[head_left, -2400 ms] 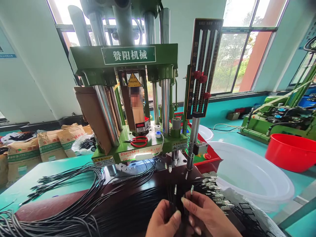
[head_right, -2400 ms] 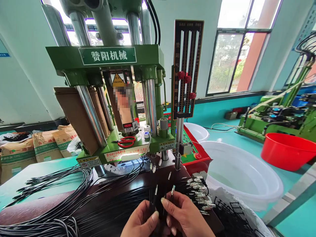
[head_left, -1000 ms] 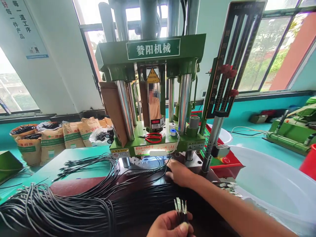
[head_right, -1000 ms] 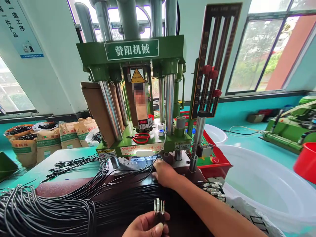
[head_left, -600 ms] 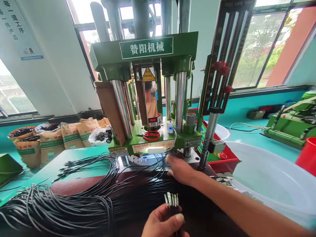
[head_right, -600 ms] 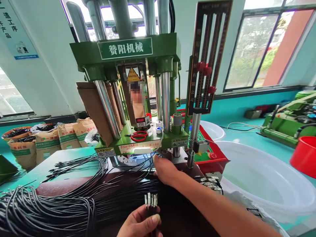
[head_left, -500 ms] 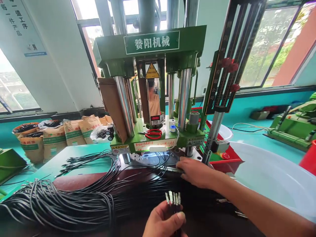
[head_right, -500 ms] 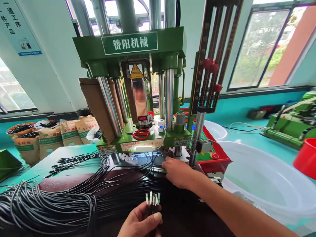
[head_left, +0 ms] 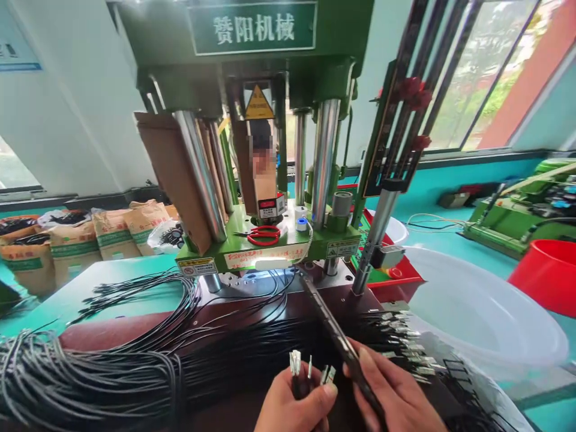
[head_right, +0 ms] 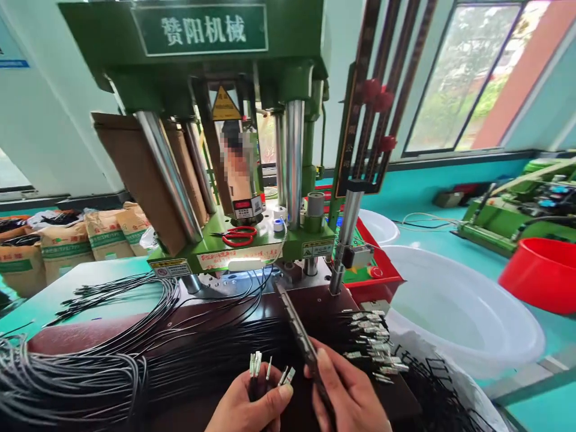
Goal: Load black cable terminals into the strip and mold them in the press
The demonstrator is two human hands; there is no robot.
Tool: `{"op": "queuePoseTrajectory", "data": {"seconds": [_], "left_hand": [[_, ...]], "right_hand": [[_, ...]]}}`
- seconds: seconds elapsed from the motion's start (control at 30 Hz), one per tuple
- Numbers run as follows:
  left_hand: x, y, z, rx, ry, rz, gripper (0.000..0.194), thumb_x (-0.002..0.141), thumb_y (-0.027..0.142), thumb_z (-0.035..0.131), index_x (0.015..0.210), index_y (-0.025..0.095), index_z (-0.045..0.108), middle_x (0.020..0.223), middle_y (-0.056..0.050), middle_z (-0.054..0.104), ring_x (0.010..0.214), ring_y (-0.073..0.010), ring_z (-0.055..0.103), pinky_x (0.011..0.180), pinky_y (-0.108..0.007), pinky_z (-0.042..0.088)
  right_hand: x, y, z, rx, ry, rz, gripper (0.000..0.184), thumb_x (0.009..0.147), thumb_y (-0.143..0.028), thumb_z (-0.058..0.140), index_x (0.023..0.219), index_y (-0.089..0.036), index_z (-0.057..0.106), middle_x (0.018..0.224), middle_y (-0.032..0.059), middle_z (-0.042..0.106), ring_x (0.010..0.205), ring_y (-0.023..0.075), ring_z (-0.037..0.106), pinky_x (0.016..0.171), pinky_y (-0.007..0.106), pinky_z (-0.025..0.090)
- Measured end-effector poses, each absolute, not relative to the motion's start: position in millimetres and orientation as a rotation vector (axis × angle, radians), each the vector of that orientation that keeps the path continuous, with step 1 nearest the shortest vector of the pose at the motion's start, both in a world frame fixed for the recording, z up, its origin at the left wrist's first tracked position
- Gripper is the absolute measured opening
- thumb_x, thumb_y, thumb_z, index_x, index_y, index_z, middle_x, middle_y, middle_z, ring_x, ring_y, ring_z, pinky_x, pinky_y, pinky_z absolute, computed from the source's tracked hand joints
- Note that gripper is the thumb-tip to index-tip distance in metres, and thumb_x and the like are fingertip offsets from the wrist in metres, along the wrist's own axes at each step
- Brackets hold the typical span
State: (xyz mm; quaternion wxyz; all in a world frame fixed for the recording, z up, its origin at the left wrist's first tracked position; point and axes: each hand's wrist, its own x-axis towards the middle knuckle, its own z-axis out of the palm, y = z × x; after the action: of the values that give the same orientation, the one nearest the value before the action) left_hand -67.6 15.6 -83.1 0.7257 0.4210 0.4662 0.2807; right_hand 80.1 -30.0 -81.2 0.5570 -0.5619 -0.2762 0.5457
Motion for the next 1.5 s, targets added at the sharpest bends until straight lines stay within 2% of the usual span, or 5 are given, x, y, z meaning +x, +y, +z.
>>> {"op": "queuePoseTrajectory", "data": {"seconds": [0.9, 1.03, 1.3, 1.43, 1.5], "left_hand": [[-58, 17, -72, 0.919, 1.087, 0.586, 0.039, 0.059, 0.045, 0.077, 0.063, 0.018, 0.05, 0.036, 0.01, 0.037, 0.032, -0.0031, 0.025, 0.036, -0.02, 0.012], [-56, 16, -69, 0.886, 1.039, 0.634, 0.042, 0.056, 0.047, 0.079, 0.059, 0.017, 0.049, 0.038, 0.009, 0.038, 0.032, -0.0025, 0.026, 0.036, -0.02, 0.013], [-57, 13, -74, 1.022, 1.071, 0.576, 0.047, 0.058, 0.057, 0.074, 0.061, 0.016, 0.05, 0.04, 0.007, 0.042, 0.031, -0.0032, 0.031, 0.033, -0.018, 0.018], [-70, 17, -77, 1.006, 1.051, 0.616, 0.052, 0.058, 0.061, 0.073, 0.072, 0.014, 0.055, 0.048, 0.003, 0.052, 0.038, -0.0078, 0.046, 0.039, -0.02, 0.034], [-81, 21, -75, 0.928, 1.023, 0.682, 0.05, 0.059, 0.055, 0.076, 0.078, 0.014, 0.056, 0.054, 0.002, 0.056, 0.047, -0.0093, 0.052, 0.048, -0.022, 0.042]], "right_hand": [[66, -13, -86, -1.289, -0.882, 1.208, 0.049, 0.084, -0.056, 0.053, 0.117, -0.023, 0.064, 0.062, -0.0005, 0.058, 0.042, 0.0074, 0.04, 0.032, 0.017, 0.027], [67, -13, -88, -1.325, -0.995, 1.004, 0.045, 0.083, -0.055, 0.053, 0.113, -0.025, 0.067, 0.094, 0.0051, 0.068, 0.076, 0.0191, 0.062, 0.066, 0.025, 0.053], [69, -16, -94, -1.351, -1.154, 0.899, 0.043, 0.088, -0.051, 0.048, 0.118, -0.025, 0.064, 0.107, 0.0075, 0.067, 0.099, 0.0234, 0.06, 0.09, 0.03, 0.048], [70, -20, -90, -1.305, -0.979, 1.071, 0.045, 0.084, -0.054, 0.054, 0.117, -0.025, 0.064, 0.089, 0.004, 0.067, 0.058, 0.0116, 0.057, 0.056, 0.021, 0.052], [71, -22, -87, -1.293, -0.806, 1.195, 0.048, 0.081, -0.056, 0.057, 0.119, -0.028, 0.062, 0.076, -0.0002, 0.063, 0.04, 0.005, 0.042, 0.033, 0.016, 0.035]]}}
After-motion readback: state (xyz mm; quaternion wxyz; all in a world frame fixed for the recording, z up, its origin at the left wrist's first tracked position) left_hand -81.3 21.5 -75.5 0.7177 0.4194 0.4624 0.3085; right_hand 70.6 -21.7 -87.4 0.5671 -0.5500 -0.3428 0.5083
